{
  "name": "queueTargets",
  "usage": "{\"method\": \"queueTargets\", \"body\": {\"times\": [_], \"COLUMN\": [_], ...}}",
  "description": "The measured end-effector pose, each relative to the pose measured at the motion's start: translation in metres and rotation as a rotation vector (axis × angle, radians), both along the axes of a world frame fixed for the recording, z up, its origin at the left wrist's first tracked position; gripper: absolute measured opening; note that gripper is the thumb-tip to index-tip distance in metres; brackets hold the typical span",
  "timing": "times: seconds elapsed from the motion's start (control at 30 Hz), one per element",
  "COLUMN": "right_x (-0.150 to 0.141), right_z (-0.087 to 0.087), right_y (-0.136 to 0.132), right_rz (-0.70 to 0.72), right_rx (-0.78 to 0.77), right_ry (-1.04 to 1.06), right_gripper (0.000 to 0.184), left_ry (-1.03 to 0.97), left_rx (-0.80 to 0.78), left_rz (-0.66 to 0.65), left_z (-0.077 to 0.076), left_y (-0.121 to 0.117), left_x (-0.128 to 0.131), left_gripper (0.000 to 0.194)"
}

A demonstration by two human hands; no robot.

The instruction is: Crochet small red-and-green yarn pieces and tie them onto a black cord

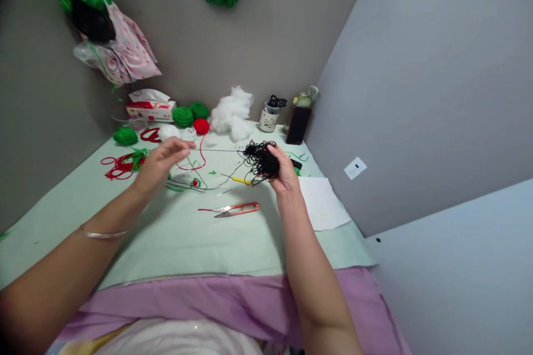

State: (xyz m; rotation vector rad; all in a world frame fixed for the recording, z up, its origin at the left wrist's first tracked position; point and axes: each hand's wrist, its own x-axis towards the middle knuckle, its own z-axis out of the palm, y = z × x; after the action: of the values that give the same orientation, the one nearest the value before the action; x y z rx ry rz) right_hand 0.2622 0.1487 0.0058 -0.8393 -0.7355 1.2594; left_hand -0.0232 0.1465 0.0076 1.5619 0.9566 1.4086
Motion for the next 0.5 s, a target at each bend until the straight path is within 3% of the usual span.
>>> {"method": "queueTargets", "body": {"times": [0.13, 0.2, 0.37, 0.5], "right_x": [0.007, 0.008, 0.009, 0.006], "right_z": [-0.002, -0.002, -0.003, -0.005], "right_y": [0.005, 0.005, 0.008, 0.008], "right_rz": [-0.057, -0.064, -0.084, -0.067], "right_rx": [-0.031, -0.037, -0.015, -0.001], "right_ry": [0.079, 0.094, 0.114, 0.088], "right_gripper": [0.019, 0.018, 0.018, 0.019], "left_ry": [-0.496, -0.604, -0.592, -0.475], "left_rx": [-0.077, -0.086, -0.075, -0.083], "left_rz": [0.151, 0.248, 0.449, 0.486], "left_z": [0.004, 0.004, -0.006, -0.017], "left_y": [0.016, 0.02, 0.029, 0.037], "left_x": [-0.045, -0.075, -0.155, -0.181], "left_gripper": [0.012, 0.012, 0.032, 0.04]}}
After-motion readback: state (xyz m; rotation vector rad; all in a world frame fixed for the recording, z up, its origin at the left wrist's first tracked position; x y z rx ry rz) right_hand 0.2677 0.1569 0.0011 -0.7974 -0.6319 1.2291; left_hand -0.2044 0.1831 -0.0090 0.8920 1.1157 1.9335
